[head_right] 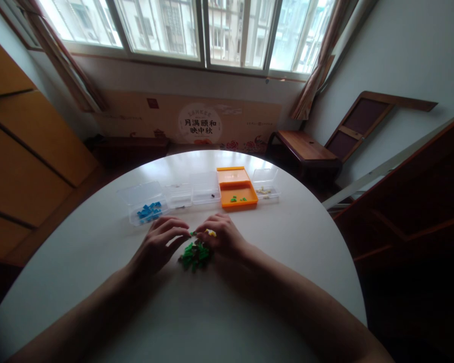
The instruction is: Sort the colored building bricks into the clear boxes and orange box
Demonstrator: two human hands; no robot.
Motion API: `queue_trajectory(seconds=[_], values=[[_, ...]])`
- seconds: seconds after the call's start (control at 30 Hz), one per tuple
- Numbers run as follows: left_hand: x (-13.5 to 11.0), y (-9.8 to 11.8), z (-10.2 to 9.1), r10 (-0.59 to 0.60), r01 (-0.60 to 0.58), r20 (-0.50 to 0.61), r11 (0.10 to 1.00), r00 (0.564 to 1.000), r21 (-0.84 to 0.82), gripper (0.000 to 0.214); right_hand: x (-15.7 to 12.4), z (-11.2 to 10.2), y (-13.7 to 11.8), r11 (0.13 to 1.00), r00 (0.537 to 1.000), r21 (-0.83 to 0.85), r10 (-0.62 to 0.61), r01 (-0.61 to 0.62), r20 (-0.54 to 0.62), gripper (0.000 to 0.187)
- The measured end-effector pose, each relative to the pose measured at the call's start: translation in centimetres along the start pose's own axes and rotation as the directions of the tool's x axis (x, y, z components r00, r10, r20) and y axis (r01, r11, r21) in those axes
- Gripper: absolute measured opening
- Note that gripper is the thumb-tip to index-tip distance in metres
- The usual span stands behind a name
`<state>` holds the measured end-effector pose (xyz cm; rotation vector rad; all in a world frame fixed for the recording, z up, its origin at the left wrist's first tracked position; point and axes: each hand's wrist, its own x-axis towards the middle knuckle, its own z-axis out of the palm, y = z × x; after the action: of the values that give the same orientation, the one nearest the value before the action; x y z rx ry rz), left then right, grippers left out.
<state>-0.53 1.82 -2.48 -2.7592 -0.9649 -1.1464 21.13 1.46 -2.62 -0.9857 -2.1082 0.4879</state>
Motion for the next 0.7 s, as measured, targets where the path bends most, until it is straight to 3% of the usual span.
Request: queue_trajectory(seconds=[0.17, 0.37, 0.53, 0.7], values=[[0.2, 0.5, -0.5, 0.048, -0.047, -0.042, 0.998, 0.998, 0.03, 0.003, 0.3, 0.5, -0.6, 0.996, 1.0, 0.083, -0.016, 0.014, 0.023, 0.008], [0.1, 0.5, -0.7, 0.026, -0.021, -0.071, 0.998, 0.997, 0.063, 0.004, 0.6, 0.8, -0.8, 0.986, 0.999, 0.167, 0.022, -0.026, 0.028, 0.003], [0.1, 0.2, -0.8, 0.043, -0.033, -0.1, 0.995, 0.994, 0.098, 0.008, 0.6, 0.8, -0.3, 0.988, 1.0, 0.156, -0.016, 0.017, -0.005, 0.003], [-0.2, -0.1, -0.9, 0.018, -0.007, -0.099, 0.993, 0.995, 0.115, 0.008, 1.5, -0.4, 1.3, 0.999, 0.992, 0.03, -0.033, 0.037, -0.125, 0.009]])
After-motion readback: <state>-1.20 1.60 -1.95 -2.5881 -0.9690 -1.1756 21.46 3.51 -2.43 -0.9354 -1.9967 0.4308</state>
